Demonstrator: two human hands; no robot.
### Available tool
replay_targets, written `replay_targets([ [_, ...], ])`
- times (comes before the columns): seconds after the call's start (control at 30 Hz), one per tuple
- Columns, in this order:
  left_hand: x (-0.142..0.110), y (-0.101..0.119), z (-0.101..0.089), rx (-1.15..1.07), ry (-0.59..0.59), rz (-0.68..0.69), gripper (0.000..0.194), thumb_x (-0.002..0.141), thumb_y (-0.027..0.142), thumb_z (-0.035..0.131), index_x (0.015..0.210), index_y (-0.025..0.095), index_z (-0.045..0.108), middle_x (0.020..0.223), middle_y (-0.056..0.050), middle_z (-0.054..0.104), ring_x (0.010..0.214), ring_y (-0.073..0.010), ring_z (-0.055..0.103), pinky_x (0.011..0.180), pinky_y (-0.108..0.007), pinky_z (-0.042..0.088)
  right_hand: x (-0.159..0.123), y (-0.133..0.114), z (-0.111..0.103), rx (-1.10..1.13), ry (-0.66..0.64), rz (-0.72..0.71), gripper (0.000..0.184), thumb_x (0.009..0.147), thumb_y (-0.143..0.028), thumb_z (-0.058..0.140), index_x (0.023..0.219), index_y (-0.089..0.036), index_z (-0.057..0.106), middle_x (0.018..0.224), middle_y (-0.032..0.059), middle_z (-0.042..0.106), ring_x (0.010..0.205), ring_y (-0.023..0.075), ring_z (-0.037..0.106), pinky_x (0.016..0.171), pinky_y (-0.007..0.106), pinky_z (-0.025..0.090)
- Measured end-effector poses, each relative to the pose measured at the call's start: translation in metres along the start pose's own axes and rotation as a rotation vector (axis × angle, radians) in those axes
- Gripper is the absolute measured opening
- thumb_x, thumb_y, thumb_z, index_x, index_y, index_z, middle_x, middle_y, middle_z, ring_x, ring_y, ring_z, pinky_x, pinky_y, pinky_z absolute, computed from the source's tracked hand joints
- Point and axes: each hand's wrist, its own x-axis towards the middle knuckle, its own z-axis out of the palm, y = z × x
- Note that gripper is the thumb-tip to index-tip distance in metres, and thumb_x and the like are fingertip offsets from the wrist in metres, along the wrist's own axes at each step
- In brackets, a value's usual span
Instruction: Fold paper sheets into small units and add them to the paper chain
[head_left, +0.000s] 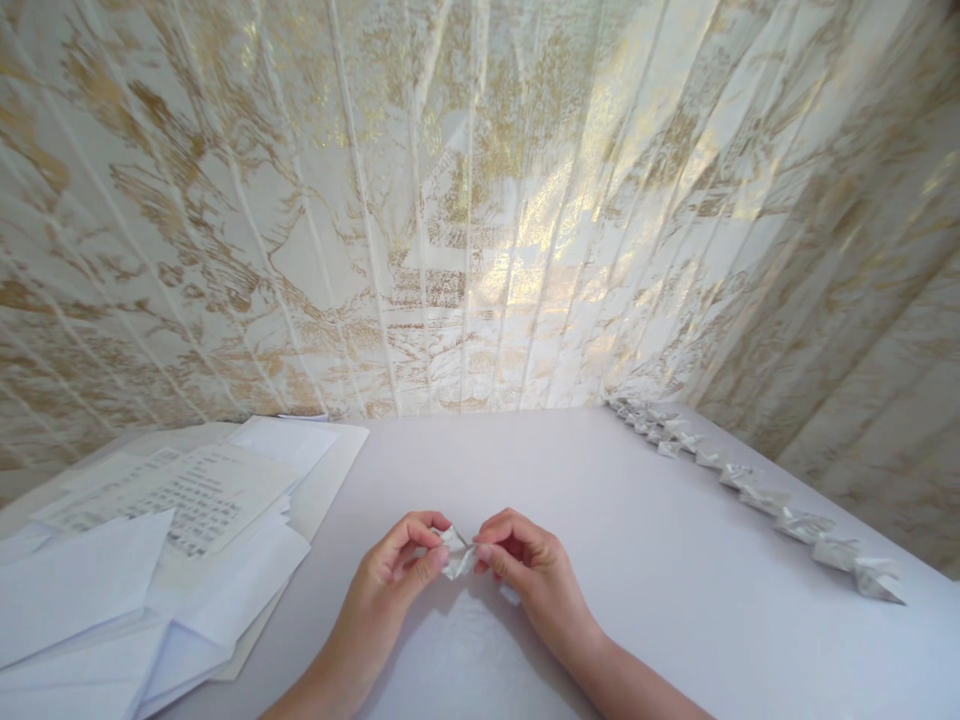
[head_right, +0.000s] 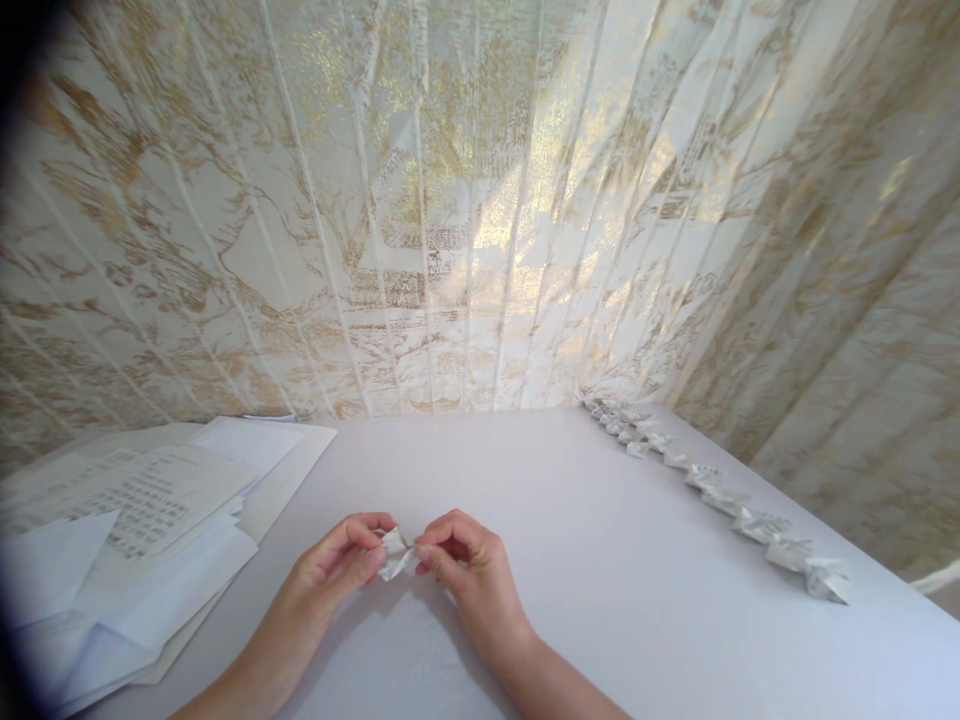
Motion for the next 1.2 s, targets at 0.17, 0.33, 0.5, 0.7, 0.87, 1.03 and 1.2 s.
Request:
replay_targets([
  [0.17, -0.001, 0.007, 0.001, -0.033, 0.024, -0.034, 0.028, 0.078, 0.047, 0.067, 0.072, 0.021, 0.058, 0.105, -0.001, 0.059, 0.082, -0.0156, 0.053, 0.073, -0.025, 0.04, 0.0, 0.001, 0.001, 0.038, 0.024, 0.061, 0.022, 0.084, -0.039, 0.066, 0.079, -0.018, 0.063, 0.072, 0.0009, 0.066, 0.067, 0.014, 0.062, 0.058, 0.022, 0.045],
  [0.33, -0.002, 0.007, -0.001, -0.135, 0.032, -0.051, 0.024, 0.079, 0.044, 0.069, 0.076, 0.022, 0.06, 0.107, 0.002, 0.056, 0.08, -0.0125, 0.049, 0.075, -0.023, 0.037, -0.004, 0.001, 0.003, -0.105, -0.04, 0.032, 0.012, 0.086, -0.027, 0.062, 0.079, -0.018, 0.06, 0.08, 0.0024, 0.068, 0.073, 0.0152, 0.065, 0.061, 0.023, 0.045],
  [0.5, -0.002, 0.006, -0.001, -0.285, -0.014, -0.098, 0.025, 0.079, 0.044, 0.07, 0.076, 0.022, 0.057, 0.102, 0.002, 0.056, 0.086, -0.0141, 0.049, 0.079, -0.025, 0.037, -0.006, 0.002, 0.005, -0.2, -0.043, 0.004, 0.007, 0.085, -0.017, 0.057, 0.078, -0.019, 0.057, 0.083, 0.0021, 0.067, 0.074, 0.016, 0.068, 0.066, 0.025, 0.048],
  [0.7, 0.0, 0.006, 0.0, -0.462, -0.073, -0.149, 0.023, 0.081, 0.044, 0.069, 0.082, 0.023, 0.06, 0.105, 0.0, 0.058, 0.095, -0.0174, 0.053, 0.086, -0.03, 0.042, -0.006, 0.001, 0.005, -0.223, -0.027, -0.003, 0.006, 0.086, -0.018, 0.056, 0.079, -0.019, 0.056, 0.085, 0.0031, 0.067, 0.075, 0.0168, 0.068, 0.069, 0.026, 0.051],
  [0.87, 0.001, 0.0, 0.0, -0.383, -0.014, -0.128, 0.025, 0.085, 0.046, 0.064, 0.09, 0.022, 0.059, 0.106, -0.002, 0.06, 0.095, -0.0177, 0.054, 0.079, -0.028, 0.043, -0.005, 0.0, 0.001, -0.209, -0.004, -0.041, 0.007, 0.087, -0.019, 0.056, 0.08, -0.019, 0.057, 0.085, 0.0032, 0.067, 0.076, 0.0167, 0.067, 0.07, 0.027, 0.05],
  [1.03, -0.006, 0.003, 0.004, -0.004, 0.069, 0.004, 0.034, 0.091, 0.055, 0.049, 0.091, 0.022, 0.053, 0.091, -0.001, 0.063, 0.071, -0.0151, 0.054, 0.075, -0.03, 0.042, -0.003, -0.002, 0.0, -0.192, 0.064, -0.048, 0.008, 0.088, -0.024, 0.055, 0.081, -0.02, 0.055, 0.077, 0.0024, 0.067, 0.07, 0.0158, 0.065, 0.063, 0.025, 0.049],
  [1.2, -0.017, 0.008, 0.009, 0.179, 0.028, 0.031, 0.055, 0.078, 0.056, 0.064, 0.12, 0.025, 0.046, 0.103, -0.005, 0.067, 0.083, -0.0212, 0.06, 0.078, -0.033, 0.045, -0.004, -0.002, 0.0, -0.256, 0.058, -0.084, 0.008, 0.087, -0.021, 0.054, 0.079, -0.021, 0.052, 0.074, 0.0004, 0.065, 0.066, 0.0148, 0.063, 0.064, 0.025, 0.049],
])
